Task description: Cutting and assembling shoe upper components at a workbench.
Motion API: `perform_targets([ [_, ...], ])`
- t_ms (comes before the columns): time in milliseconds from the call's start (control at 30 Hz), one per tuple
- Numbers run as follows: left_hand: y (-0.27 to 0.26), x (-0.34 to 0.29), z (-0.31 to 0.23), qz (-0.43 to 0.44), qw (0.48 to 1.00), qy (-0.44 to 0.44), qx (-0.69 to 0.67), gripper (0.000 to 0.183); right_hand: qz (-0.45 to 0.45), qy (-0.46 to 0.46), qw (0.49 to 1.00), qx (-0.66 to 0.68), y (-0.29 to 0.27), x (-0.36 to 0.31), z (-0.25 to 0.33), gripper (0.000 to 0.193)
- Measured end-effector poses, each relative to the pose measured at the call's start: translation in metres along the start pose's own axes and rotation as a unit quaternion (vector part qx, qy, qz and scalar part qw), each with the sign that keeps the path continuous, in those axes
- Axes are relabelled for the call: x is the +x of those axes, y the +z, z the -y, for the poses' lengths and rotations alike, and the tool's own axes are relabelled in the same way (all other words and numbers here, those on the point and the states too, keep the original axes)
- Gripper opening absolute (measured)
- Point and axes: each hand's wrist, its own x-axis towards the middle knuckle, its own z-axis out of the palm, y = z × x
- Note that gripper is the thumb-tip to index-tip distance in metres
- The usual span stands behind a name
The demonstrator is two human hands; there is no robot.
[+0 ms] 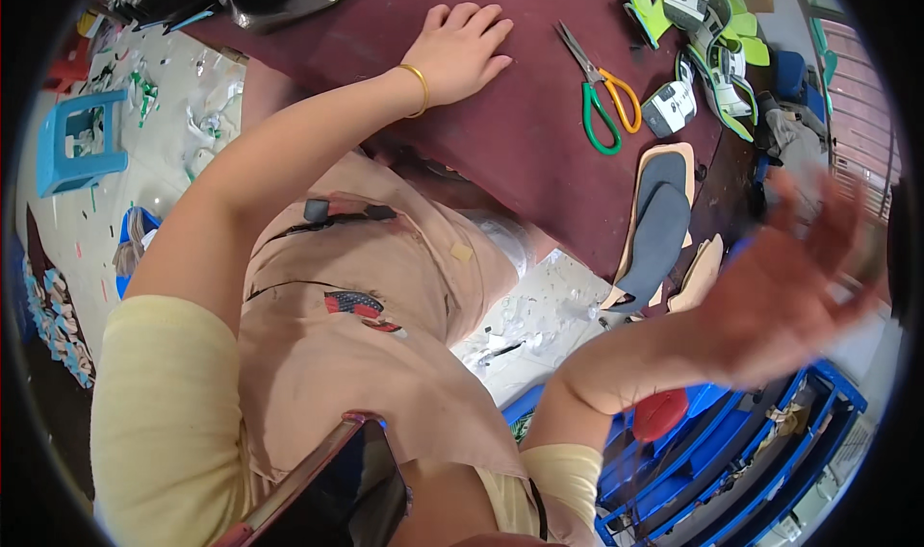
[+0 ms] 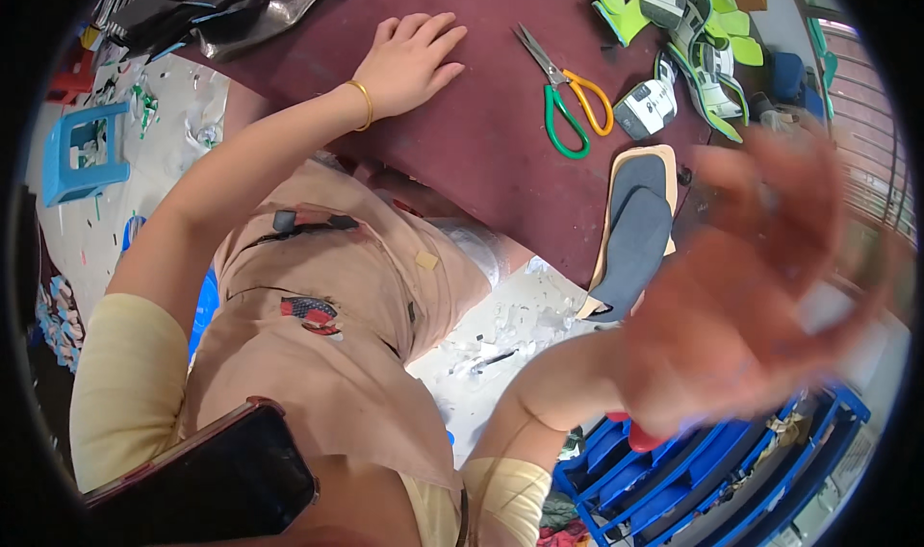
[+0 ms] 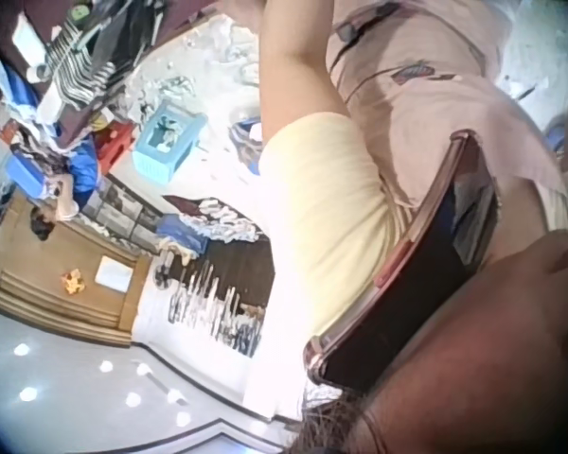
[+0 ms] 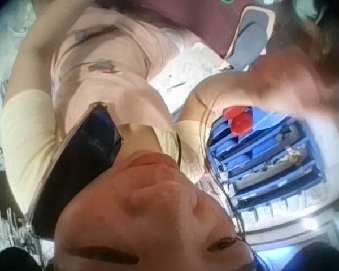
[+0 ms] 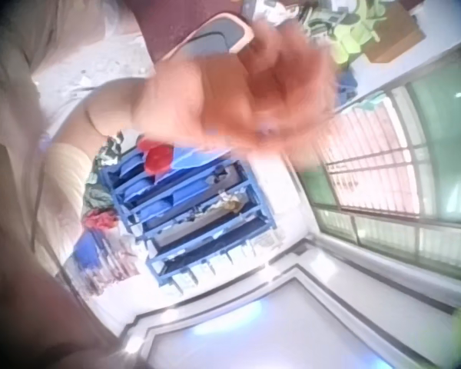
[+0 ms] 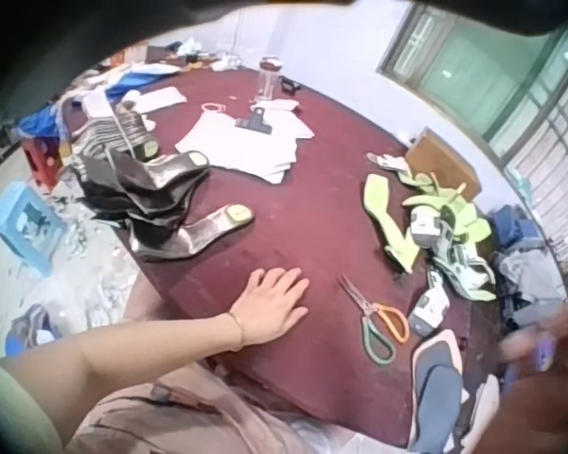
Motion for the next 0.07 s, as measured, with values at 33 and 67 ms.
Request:
perform_targets([
  [33, -0.001, 0.0, 0.001, 0.008, 1.0, 0.0, -0.004, 0.045, -0.051, -0.034, 0.997, 0.039, 0.005, 0.016, 0.015, 0.052],
  [67, -0.002, 0.0, 0.004, 0.013, 1.0, 0.0, -0.005, 0.045, -0.07, -0.074, 0.994, 0.048, 0.007, 0.034, 0.033, 0.054],
])
